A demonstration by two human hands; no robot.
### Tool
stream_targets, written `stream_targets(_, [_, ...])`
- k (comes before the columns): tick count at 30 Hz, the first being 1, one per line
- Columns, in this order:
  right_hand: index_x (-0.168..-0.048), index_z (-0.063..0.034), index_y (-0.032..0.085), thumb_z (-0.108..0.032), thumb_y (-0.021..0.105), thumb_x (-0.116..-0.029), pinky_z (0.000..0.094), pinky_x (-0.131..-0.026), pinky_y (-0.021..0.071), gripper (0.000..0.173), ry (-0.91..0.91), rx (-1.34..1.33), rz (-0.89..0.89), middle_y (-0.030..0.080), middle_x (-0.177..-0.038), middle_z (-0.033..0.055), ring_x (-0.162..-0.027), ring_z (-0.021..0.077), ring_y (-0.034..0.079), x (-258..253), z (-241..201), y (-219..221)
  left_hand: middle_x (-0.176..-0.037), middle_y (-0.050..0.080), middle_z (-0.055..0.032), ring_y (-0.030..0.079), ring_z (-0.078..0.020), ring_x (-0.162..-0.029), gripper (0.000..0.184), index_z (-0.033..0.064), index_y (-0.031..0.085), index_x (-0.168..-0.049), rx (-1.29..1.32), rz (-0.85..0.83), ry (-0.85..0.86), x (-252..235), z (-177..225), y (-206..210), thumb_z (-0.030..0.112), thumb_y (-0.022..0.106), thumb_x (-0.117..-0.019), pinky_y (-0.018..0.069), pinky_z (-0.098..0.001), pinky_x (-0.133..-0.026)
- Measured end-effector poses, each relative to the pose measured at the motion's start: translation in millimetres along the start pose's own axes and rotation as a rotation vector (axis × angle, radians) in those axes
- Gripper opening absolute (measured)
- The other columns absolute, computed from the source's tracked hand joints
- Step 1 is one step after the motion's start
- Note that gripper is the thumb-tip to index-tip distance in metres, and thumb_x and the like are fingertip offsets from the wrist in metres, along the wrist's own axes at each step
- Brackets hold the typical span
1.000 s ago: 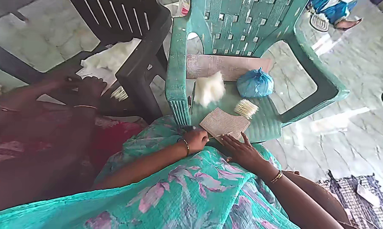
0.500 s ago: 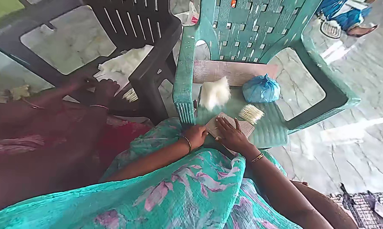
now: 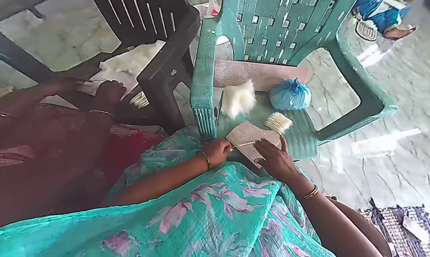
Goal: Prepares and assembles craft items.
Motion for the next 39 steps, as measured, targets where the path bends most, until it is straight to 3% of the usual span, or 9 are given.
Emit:
stream_targets(10, [-0.164,-0.0133,0.026,-0.047,0.041,-0.108,0.07,-0.121,-0.0037,0.067,0.113,0.073,-0.239,0.02,-0.172,0.0035,-0.16,0.0218,0.014,-61.2,-11.6,33.7,-0.123,0.066,-0.019,0.063,-0.0325,-0.12,0.032,-0.0011,0.067,-0.121,-0.084,0.03,-0.038,-3.9,-5.2,-8.4,0.022,0.046,-0.1098,0.0483,-0.0521,-0.105])
stream_targets(17, [-0.166,-0.0149,0.017,-0.066,0.036,-0.1013,0.0701,-0.121,-0.0046,0.084,0.156,0.098,-0.376,0.013,-0.173,0.0045,-0.16,0.0226,0.008,-15.2,-26.5,38.0,-0.115,0.068,-0.0192,0.066,-0.0343,-0.113,0.032,-0.0006,0.069,-0.114,-0.141,-0.01,0.022,-3.2,-3.0,4.2,0.024,0.05,-0.1086,0.0511,-0.0545,-0.098])
stream_targets(19, [-0.165,-0.0149,0.02,-0.066,0.041,-0.0997,0.0709,-0.12,-0.0024,0.086,0.15,0.099,-0.354,0.017,-0.172,0.0051,-0.16,0.0238,0.013,-1.9,-30.6,38.7,-0.116,0.069,-0.0181,0.066,-0.0341,-0.114,0.032,0.0011,0.07,-0.116,-0.174,-0.029,0.059,-1.0,1.5,6.8,0.025,0.05,-0.1086,0.0517,-0.0558,-0.097])
stream_targets(21, [-0.16,-0.011,0.036,-0.059,0.048,-0.0999,0.0744,-0.118,0.0065,0.078,0.076,0.093,-0.192,0.035,-0.166,0.0078,-0.154,0.0285,0.031,11.4,-34.7,36.8,-0.117,0.069,-0.0179,0.066,-0.0345,-0.113,0.032,0.0011,0.07,-0.117,-0.177,-0.048,0.082,2.7,5.2,8.1,0.025,0.05,-0.1086,0.0515,-0.057,-0.096])
stream_targets(23, [-0.132,-0.0071,0.068,-0.05,0.059,-0.0959,0.0797,-0.107,0.028,0.057,-0.076,0.063,0.193,0.068,-0.136,0.0096,-0.128,0.0339,0.063,24.2,-36.5,31.0,-0.114,0.069,-0.0193,0.067,-0.0358,-0.11,0.031,-0.0006,0.07,-0.114,-0.16,-0.019,0.12,6.8,6.2,7.6,0.023,0.051,-0.1082,0.052,-0.0575,-0.094])
stream_targets(25, [-0.111,-0.0111,0.078,-0.047,0.061,-0.0962,0.0745,-0.102,0.0386,0.042,-0.121,0.017,0.413,0.078,-0.107,0.0053,-0.105,0.0297,0.074,32.1,-35.8,22.8,-0.112,0.069,-0.0199,0.067,-0.0356,-0.11,0.031,-0.002,0.07,-0.111,-0.139,0.023,0.149,10.3,7.8,4.6,0.022,0.051,-0.1079,0.0521,-0.0558,-0.095])
stream_targets(28, [-0.103,-0.0127,0.079,-0.036,0.064,-0.0962,0.0625,-0.101,0.0452,0.029,-0.049,0.038,0.587,0.078,-0.098,0.0043,-0.097,0.0255,0.074,32.1,-33.9,15.6,-0.112,0.07,-0.0191,0.067,-0.034,-0.11,0.031,-0.0018,0.071,-0.112,-0.127,0.059,0.183,13.6,11.5,0.3,0.022,0.051,-0.108,0.0523,-0.0533,-0.096])
stream_targets(32, [-0.115,-0.0141,0.077,-0.025,0.064,-0.0969,0.0633,-0.1,0.0445,0.025,0.046,0.074,0.606,0.075,-0.117,0.0063,-0.111,0.0313,0.069,24.5,-28.6,13.9,-0.108,0.071,-0.0182,0.069,-0.0332,-0.104,0.031,-0.0004,0.072,-0.11,-0.152,0.087,0.287,19.9,19.6,-0.8,0.023,0.052,-0.1073,0.0548,-0.0523,-0.091])
stream_targets(39, [-0.101,-0.0137,0.079,-0.012,0.068,-0.0915,0.0657,-0.097,0.0463,0.015,0.024,0.059,0.566,0.077,-0.101,0.006,-0.106,0.0325,0.07,26.8,-29.6,20.1,-0.106,0.071,-0.026,0.07,-0.0432,-0.103,0.032,-0.0065,0.072,-0.106,-0.218,0.134,0.435,24.4,29.0,3.0,0.021,0.056,-0.1046,0.0547,-0.0588,-0.09])
Point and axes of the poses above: each hand's wrist, its own x-axis away from the middle knuckle, its own y-axis out of the palm, z = x × y, the point moved 5 cm from there along -x, towards the middle knuckle
